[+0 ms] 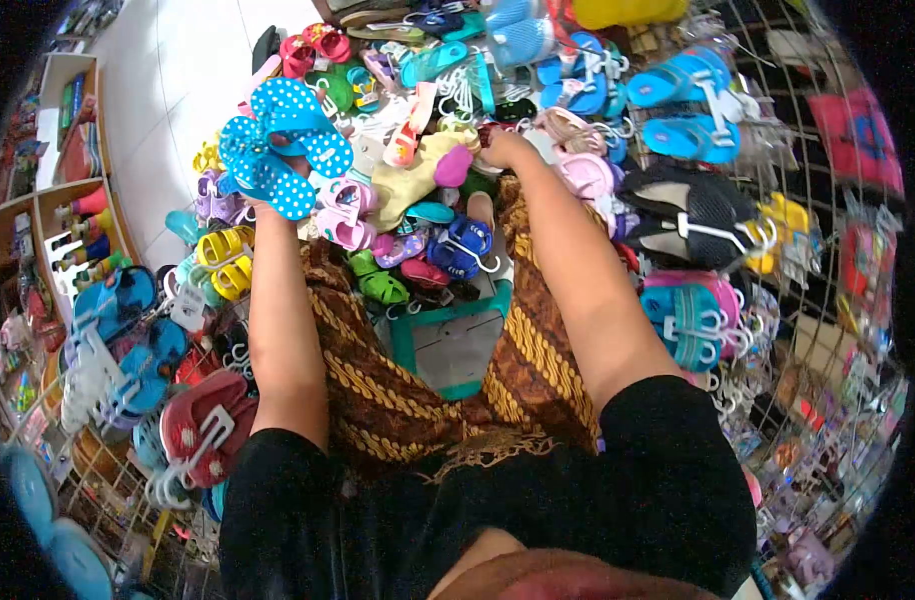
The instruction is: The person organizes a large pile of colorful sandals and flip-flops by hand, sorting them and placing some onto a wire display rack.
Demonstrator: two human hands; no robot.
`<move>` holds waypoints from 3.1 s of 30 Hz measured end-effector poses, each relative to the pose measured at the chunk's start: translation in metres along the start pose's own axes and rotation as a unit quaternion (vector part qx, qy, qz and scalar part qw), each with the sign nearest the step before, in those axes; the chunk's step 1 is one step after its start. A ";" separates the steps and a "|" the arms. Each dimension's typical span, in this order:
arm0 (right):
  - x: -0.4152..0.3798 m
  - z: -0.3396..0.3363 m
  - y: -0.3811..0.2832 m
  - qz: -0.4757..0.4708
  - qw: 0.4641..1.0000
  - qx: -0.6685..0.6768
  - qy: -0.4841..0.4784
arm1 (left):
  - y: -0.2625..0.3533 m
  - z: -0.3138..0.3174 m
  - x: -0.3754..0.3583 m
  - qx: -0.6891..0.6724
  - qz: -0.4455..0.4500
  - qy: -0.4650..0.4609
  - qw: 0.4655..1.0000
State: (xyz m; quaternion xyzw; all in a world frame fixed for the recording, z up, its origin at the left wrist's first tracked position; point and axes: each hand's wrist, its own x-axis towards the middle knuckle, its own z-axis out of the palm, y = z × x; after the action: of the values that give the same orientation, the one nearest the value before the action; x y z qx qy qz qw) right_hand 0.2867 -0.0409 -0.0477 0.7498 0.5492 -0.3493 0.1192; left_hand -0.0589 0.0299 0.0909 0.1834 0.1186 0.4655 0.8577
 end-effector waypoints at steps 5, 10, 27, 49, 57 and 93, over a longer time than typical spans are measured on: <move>0.090 0.025 -0.005 -0.041 0.997 0.005 -0.063 | 0.015 -0.030 0.023 -0.001 0.022 0.041 0.999; 0.128 0.057 -0.059 -0.124 0.977 0.035 0.169 | 0.032 -0.047 0.026 -0.005 0.040 0.063 0.997; 0.251 0.168 -0.176 -0.135 0.973 -0.148 0.116 | 0.059 -0.051 -0.002 -0.013 0.083 0.093 0.992; 0.184 0.053 -0.120 -0.120 0.958 0.183 -0.186 | 0.064 -0.063 -0.008 -0.035 0.110 0.160 0.980; 0.277 0.081 -0.190 -0.036 0.939 0.332 -0.084 | 0.059 -0.056 0.002 -0.050 0.117 -0.013 0.992; 0.257 0.139 -0.207 -0.098 0.992 -0.074 -0.020 | 0.058 -0.056 -0.011 -0.100 0.145 0.198 0.964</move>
State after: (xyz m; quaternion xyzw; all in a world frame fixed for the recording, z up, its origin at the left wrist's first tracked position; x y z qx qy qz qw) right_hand 0.0838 0.1473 -0.2750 0.6743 0.6418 -0.3325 0.1508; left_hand -0.1289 0.0610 0.0653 0.0159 0.2106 0.6210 0.7548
